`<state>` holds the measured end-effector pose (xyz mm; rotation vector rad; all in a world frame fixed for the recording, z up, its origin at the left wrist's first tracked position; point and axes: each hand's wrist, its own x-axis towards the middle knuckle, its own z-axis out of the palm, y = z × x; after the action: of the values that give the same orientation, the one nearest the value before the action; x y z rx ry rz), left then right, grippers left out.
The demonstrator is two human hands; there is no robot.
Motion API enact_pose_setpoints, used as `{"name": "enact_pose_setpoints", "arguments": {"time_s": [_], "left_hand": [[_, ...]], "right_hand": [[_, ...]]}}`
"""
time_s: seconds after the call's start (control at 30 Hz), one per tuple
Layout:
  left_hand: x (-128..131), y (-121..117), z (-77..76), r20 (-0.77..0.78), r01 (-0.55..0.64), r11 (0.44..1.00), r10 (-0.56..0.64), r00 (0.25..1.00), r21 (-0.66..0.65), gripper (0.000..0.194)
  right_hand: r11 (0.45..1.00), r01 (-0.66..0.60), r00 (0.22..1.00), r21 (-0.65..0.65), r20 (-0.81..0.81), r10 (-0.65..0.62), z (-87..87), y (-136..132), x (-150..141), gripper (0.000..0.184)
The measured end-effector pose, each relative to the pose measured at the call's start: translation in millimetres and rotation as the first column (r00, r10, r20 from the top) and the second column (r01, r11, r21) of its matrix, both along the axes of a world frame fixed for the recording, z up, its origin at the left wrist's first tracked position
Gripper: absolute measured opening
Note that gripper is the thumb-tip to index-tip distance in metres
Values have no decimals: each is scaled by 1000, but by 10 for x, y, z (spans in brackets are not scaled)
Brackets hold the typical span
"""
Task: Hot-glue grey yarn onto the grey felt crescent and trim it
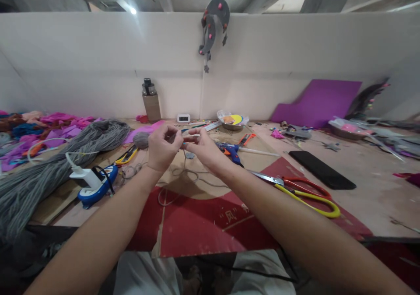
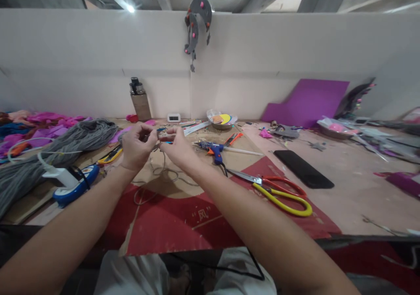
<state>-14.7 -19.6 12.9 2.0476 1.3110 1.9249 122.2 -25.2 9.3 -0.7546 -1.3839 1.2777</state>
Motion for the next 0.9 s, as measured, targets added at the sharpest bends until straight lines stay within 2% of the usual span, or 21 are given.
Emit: {"name": "enact_pose_setpoints", "arguments": {"time_s": [0.07,0.17,0.27,0.37,0.47,0.6,0.9], "left_hand": [[-3,10,6,62,27,999,-25,998,-22,7],[23,30,14,229,137,988,-118,966,-70,10],[96,16,32,477,353,924,-246,844,-148,15],[178,-44,62,635,477,854,-252,730,-210,21],[220,-98,76,683,546,802,-258,683,-243,23],[228,-108,58,699,585,773,-278,660,-245,22],[244,-124,52,738,645,723,-291,609,-247,22]], "right_hand": [[999,-36,997,-33,-71,33,10,15,-48,41],[1000,25,999,-17,-47,-26,1,26,-14,39],[989,123,992,79,23,-125,-4,34,69,20],[962,197,974,187,71,-213,12,38,143,13],[936,247,959,249,78,-274,23,38,187,14],[920,289,947,263,59,-314,15,39,203,15],[940,254,965,228,11,-263,7,31,185,14]]}}
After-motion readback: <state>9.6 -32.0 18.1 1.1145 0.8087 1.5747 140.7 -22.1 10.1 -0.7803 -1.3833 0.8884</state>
